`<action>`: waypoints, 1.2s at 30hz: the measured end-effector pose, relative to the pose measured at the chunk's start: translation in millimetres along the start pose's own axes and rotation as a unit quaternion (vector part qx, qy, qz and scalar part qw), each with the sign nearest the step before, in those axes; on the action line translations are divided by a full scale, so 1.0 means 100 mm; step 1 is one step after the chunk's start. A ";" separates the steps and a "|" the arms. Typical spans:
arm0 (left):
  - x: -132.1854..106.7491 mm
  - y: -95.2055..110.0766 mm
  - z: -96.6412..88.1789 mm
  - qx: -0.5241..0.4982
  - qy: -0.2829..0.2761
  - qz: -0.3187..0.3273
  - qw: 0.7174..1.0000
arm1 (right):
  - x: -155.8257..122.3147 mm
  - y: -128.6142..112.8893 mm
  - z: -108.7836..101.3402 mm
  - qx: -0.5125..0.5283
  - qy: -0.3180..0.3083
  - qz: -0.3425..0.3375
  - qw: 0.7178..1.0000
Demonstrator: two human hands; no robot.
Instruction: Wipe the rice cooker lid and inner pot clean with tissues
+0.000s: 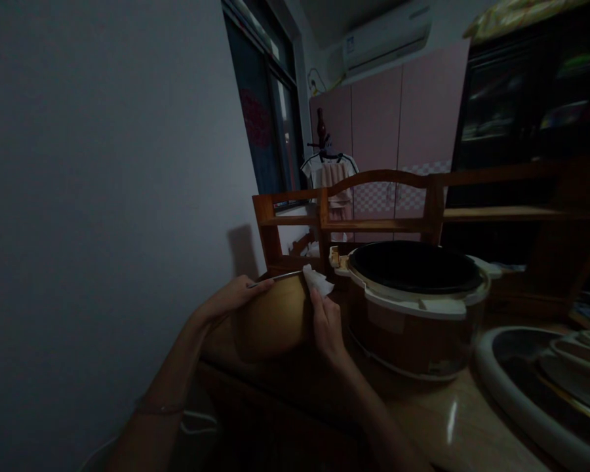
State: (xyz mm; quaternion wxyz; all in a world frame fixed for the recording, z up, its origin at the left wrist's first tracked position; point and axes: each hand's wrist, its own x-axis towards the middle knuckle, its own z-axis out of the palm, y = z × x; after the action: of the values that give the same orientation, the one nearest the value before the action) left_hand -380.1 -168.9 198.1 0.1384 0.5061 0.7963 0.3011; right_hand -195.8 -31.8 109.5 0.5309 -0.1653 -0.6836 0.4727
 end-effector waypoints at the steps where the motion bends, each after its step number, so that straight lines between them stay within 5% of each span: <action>1: 0.00 0.01 0.00 -0.012 0.002 -0.001 1.000 | -0.02 0.02 0.01 0.010 -0.005 0.000 1.000; 9: 0.02 0.02 0.01 -0.078 0.056 -0.051 0.994 | -0.18 0.08 -0.03 0.078 -0.069 -0.037 0.994; 21: 0.15 -0.01 -0.02 -0.054 0.069 -0.042 0.995 | -0.34 0.17 -0.12 0.085 -0.079 -0.071 0.991; 32: 0.13 -0.02 -0.07 -0.004 0.045 -0.028 0.999 | -0.74 0.42 -0.24 0.062 0.008 -0.022 0.998; 36: 0.11 -0.11 -0.10 0.017 0.009 -0.016 1.000 | -0.61 0.43 -0.22 0.085 0.046 0.002 0.995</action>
State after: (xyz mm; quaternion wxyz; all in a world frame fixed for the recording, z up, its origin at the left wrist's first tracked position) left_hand -397.9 -166.1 200.2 0.1273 0.4933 0.8103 0.2897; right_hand -164.5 -44.3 39.6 0.5730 -0.1418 -0.6156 0.5221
